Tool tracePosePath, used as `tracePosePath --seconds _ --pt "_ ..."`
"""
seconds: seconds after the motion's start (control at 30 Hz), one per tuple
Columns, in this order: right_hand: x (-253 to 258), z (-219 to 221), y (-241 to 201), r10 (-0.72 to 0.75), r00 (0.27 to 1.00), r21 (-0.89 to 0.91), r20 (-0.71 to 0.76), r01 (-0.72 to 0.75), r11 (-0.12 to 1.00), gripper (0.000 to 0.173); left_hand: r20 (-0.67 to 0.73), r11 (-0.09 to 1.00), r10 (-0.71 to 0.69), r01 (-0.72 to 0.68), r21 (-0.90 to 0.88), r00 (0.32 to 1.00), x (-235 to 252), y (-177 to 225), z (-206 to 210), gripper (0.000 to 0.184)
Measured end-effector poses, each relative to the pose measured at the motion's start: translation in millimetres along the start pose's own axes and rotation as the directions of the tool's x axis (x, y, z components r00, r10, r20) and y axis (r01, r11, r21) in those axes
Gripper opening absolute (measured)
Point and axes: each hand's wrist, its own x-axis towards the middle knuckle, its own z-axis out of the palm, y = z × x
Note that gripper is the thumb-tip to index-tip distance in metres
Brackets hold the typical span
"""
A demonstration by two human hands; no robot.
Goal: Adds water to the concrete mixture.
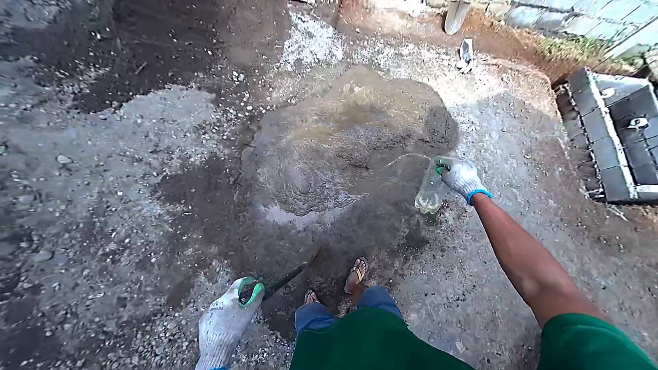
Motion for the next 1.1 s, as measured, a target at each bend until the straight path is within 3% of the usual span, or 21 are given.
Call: tracePosePath --seconds 0.17,0.27,0.4,0.57,0.67,0.83,1.1 --pt "-52 30 63 0.128 0.988 0.081 -0.083 -0.121 0.989 0.022 -0.053 1.0 0.009 -0.008 0.014 0.999 18 5 -9 0.045" --pt "-85 42 81 0.204 0.979 0.069 -0.003 -0.203 0.977 0.026 -0.058 1.0 -0.003 0.004 0.01 0.998 30 10 -14 0.046" --pt "-103 54 89 0.21 0.961 -0.026 0.179 -0.209 0.978 0.031 -0.048 1.0 -0.002 0.003 0.018 0.999 37 22 -18 0.049" --pt "-61 70 77 0.192 0.895 -0.163 0.402 -0.137 0.977 0.03 -0.054 0.999 0.003 -0.001 0.04 0.999 42 45 -15 0.046" --pt "-17 73 65 0.179 0.88 -0.23 0.439 -0.083 0.97 0.027 -0.04 0.998 -0.013 0.016 0.061 0.999 43 58 -14 0.045" --pt "49 41 58 0.213 0.908 -0.278 0.36 -0.113 0.954 0.022 -0.063 0.999 -0.003 0.006 0.051 0.998 44 60 -11 0.045" --pt "84 -48 92 0.224 0.947 -0.194 0.231 -0.181 0.964 0.02 -0.086 1.0 -0.006 0.008 0.022 0.996 32 47 -5 0.046"
